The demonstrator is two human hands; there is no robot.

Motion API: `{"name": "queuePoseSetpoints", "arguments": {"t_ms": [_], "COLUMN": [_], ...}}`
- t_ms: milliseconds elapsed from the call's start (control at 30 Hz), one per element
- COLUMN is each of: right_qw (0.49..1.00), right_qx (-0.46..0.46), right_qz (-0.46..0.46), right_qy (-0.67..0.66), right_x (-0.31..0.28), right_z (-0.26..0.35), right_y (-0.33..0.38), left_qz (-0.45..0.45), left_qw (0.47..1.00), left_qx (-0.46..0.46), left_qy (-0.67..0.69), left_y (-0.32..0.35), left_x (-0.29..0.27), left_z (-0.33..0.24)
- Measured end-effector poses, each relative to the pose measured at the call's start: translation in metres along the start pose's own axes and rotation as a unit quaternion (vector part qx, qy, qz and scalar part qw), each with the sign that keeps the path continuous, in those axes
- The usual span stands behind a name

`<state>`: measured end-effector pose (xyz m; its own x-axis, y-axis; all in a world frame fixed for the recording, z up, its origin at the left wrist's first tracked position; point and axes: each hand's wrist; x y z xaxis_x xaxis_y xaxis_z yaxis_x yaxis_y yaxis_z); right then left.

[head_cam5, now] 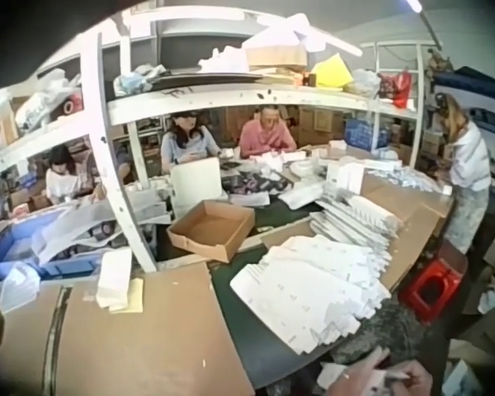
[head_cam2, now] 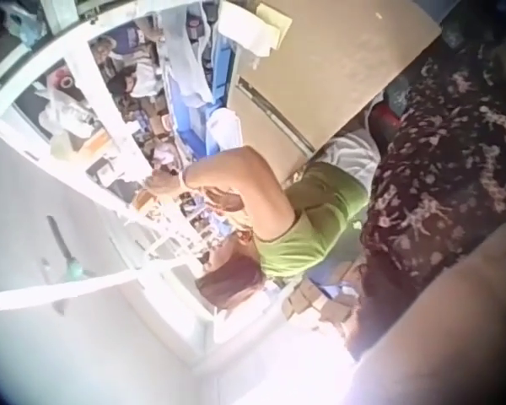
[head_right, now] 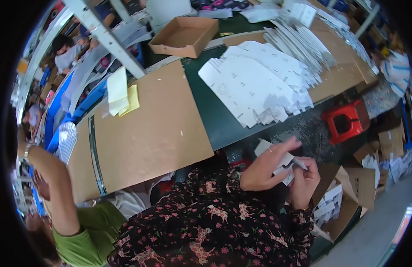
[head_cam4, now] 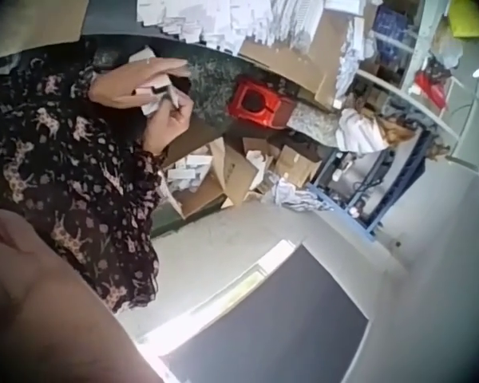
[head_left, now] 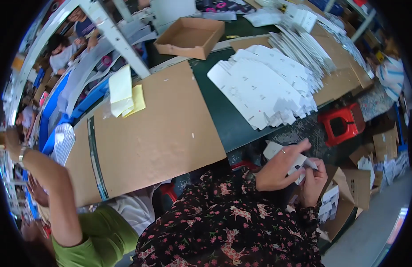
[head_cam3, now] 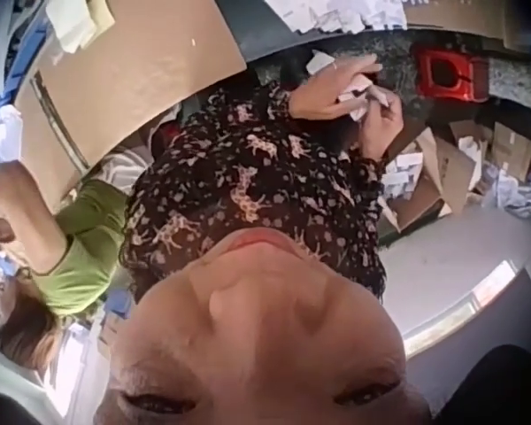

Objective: The person folds paper boxes by hand, inserts paper dividers into them, and places the assembled units into a cardboard box.

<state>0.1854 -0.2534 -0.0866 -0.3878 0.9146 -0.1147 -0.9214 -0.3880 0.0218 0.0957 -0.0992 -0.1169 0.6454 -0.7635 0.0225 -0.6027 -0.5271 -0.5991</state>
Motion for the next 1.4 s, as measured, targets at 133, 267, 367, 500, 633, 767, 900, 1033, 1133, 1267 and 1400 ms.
{"name": "queuePoseSetpoints", "arguments": {"t_ms": [133,267,367,500,633,767,900,1033,1133,1267,1400], "right_qw": [0.994,0.981,0.985,0.987,0.997,0.983,0.966,0.949,0.942,0.929,0.908], "right_qx": [0.027,0.063,0.061,0.044,-0.001,0.004,0.090,0.136,0.143,0.176,0.226], "right_qz": [0.015,-0.003,-0.005,0.020,0.062,0.137,0.220,0.263,0.282,0.292,0.306], "right_qy": [-0.102,-0.183,-0.161,-0.154,-0.042,-0.119,-0.101,-0.107,-0.115,-0.141,-0.176], "right_x": [0.003,0.003,-0.005,0.000,-0.019,-0.025,-0.056,-0.076,-0.089,-0.097,-0.102], "right_z": [0.004,0.005,0.010,0.022,-0.007,-0.011,-0.027,-0.047,-0.066,-0.083,-0.087], "right_y": [-0.008,-0.005,0.003,0.012,0.009,-0.007,-0.041,-0.064,-0.089,-0.120,-0.163], "left_qz": [0.103,0.161,0.197,0.187,0.129,0.085,0.099,0.184,0.219,0.233,0.257], "left_qw": [0.989,0.984,0.974,0.974,0.985,0.988,0.985,0.973,0.961,0.951,0.940], "left_qx": [0.100,0.080,0.103,0.089,0.052,0.044,0.038,-0.035,-0.076,-0.100,-0.129], "left_qy": [-0.021,-0.017,-0.041,-0.086,-0.101,-0.121,-0.134,-0.135,-0.148,-0.175,-0.181], "left_y": [-0.011,-0.019,-0.023,-0.010,0.008,0.018,0.020,0.005,-0.003,-0.016,-0.043], "left_x": [-0.025,-0.021,-0.014,-0.008,-0.003,0.008,0.026,0.042,0.057,0.076,0.091], "left_z": [0.015,0.014,0.012,0.010,0.010,0.014,0.027,0.043,0.058,0.078,0.098]}}
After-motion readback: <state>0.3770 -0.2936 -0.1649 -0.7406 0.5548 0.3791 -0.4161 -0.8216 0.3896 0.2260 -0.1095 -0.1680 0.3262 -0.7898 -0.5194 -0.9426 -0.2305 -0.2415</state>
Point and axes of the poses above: each hand's wrist, its own y-axis away from the middle knuckle, its own x-axis out of the palm, z = x × y, and after that the axes turned 9 degrees about -z, right-handed
